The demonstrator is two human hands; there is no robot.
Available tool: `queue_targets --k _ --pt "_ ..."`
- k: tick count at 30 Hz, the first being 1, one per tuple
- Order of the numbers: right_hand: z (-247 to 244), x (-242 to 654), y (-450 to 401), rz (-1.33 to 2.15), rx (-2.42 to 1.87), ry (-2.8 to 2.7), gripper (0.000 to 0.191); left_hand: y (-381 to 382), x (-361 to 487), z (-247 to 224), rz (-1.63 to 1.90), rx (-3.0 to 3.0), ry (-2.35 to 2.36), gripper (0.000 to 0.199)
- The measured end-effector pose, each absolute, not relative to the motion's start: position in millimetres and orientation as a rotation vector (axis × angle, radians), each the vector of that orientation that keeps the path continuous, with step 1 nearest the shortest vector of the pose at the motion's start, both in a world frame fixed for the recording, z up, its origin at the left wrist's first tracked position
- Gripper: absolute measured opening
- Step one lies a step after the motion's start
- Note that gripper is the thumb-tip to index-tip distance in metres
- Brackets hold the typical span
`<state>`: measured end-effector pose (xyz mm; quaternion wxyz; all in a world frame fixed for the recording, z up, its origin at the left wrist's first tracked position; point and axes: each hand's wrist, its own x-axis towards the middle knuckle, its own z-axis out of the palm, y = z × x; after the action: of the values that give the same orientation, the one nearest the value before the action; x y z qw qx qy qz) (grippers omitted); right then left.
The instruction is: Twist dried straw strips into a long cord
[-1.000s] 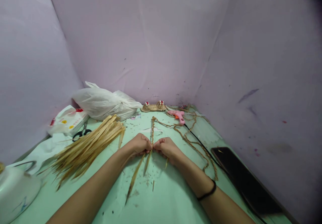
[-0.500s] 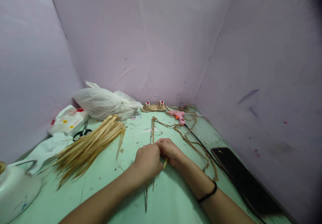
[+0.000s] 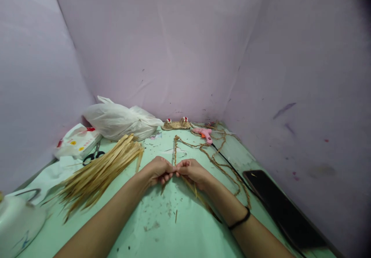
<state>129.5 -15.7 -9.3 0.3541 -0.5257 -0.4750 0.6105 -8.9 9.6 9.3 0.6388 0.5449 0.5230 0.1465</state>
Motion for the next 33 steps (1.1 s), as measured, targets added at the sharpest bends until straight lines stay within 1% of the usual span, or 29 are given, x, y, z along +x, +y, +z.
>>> queue_targets --k 4,7,9,11,14,15,19,22,27,31,33 --pt "-24.7 130.2 -9.5 1.382 -1.382 -1.435 0.002 8.6 -8.7 9.1 0.265 1.356 1.338 0.006" --pt "-25.9 134.3 -8.4 1.132 -1.514 -1.655 0.007 5.9 -4.8 7.2 0.340 1.357 1.328 0.010" --pt "-17.1 141.3 -10.1 0.993 -1.638 -1.785 0.010 3.4 -1.6 6.5 0.414 1.321 1.301 0.011" --pt "-3.5 152.3 -12.5 0.997 -1.727 -1.873 0.011 1.2 0.5 7.5 0.450 1.282 1.292 0.013" --pt "14.2 173.7 -14.4 1.153 -1.833 -1.884 0.013 -0.3 1.1 10.1 0.476 1.259 1.286 0.014" --pt "17.6 180.9 -14.1 1.133 -1.862 -1.885 0.013 -0.2 0.9 10.6 0.476 1.248 1.293 0.014" --pt "19.8 200.6 -8.7 0.814 -1.946 -1.872 0.012 1.6 0.7 9.2 0.467 1.191 1.349 0.014" --pt "17.3 202.0 -4.7 0.675 -1.966 -1.840 0.014 3.1 1.4 5.7 0.504 1.188 1.349 0.015" --pt "13.7 197.0 -2.4 0.727 -1.887 -1.822 0.016 6.0 1.1 -1.3 0.511 1.213 1.354 0.018" --pt "13.0 190.0 -3.3 0.824 -1.850 -1.757 0.015 9.2 -0.3 -8.5 0.513 1.240 1.347 0.016" --pt "12.7 180.2 -4.9 0.927 -1.835 -1.687 0.014 10.7 -1.1 -12.7 0.522 1.242 1.327 0.014"
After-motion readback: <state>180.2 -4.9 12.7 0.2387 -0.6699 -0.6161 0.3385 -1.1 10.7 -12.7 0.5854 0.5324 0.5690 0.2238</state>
